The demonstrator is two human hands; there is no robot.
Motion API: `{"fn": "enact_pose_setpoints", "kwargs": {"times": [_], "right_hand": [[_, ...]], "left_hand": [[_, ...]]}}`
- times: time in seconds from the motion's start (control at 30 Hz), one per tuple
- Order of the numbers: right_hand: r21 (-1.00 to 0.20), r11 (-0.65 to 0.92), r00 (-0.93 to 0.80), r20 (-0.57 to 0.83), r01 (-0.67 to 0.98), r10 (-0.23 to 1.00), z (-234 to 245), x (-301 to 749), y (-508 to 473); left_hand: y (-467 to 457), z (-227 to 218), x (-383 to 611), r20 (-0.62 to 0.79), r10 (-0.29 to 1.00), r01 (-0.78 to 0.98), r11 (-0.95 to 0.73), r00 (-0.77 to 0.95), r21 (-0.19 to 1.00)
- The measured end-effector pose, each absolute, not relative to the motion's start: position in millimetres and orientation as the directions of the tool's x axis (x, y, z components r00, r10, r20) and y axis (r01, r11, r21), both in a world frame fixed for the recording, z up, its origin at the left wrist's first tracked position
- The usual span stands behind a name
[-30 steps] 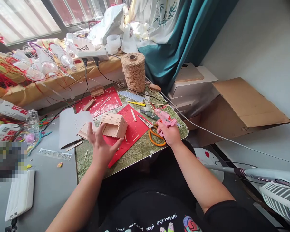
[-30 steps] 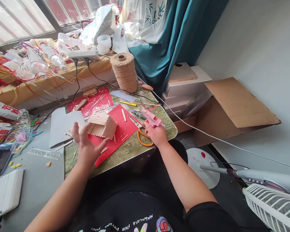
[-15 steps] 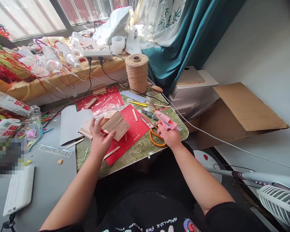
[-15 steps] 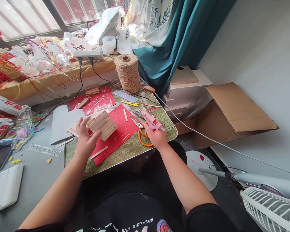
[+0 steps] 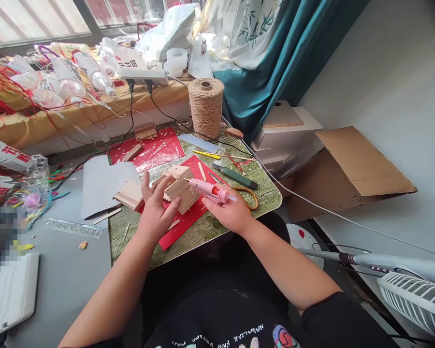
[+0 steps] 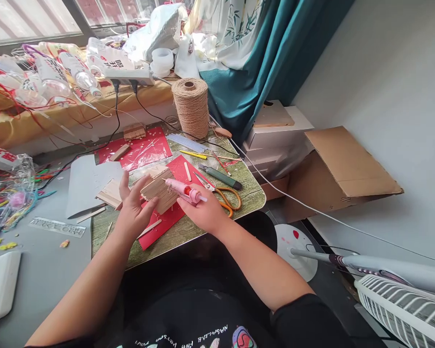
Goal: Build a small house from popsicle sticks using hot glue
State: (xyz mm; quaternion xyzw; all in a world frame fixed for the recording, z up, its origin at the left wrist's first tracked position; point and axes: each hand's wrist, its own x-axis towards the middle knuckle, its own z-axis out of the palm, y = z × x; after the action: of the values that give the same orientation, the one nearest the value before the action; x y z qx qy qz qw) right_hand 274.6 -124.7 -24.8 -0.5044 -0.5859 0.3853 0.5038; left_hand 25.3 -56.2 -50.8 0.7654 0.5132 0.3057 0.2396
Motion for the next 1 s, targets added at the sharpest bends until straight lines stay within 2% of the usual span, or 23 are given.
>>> {"fn": "enact_pose_setpoints", "kwargs": {"times": [0.53, 0.83, 1.0], "right_hand": [[-0.938, 0.193, 0.033, 0.211, 0.289, 0.977, -25.5, 268.1, -119.0], [-0.958, 0.143, 0.036, 0.156, 0.247, 0.987, -25.3, 267.0, -121.4], [-0.954, 0.203, 0.012, 0.211, 0.22, 0.977, -27.3, 267.6, -120.1]], "left_hand": [[-60.4, -47.1, 26.9, 0.211, 0.923, 0.649, -0.377, 0.321, 0.661], [-60.0, -47.5, 27.6, 0.226, 0.911, 0.656, -0.407, 0.346, 0.636], [-60.3, -46.5, 28.2, 0.221, 0.911, 0.658, -0.405, 0.347, 0.635]]}}
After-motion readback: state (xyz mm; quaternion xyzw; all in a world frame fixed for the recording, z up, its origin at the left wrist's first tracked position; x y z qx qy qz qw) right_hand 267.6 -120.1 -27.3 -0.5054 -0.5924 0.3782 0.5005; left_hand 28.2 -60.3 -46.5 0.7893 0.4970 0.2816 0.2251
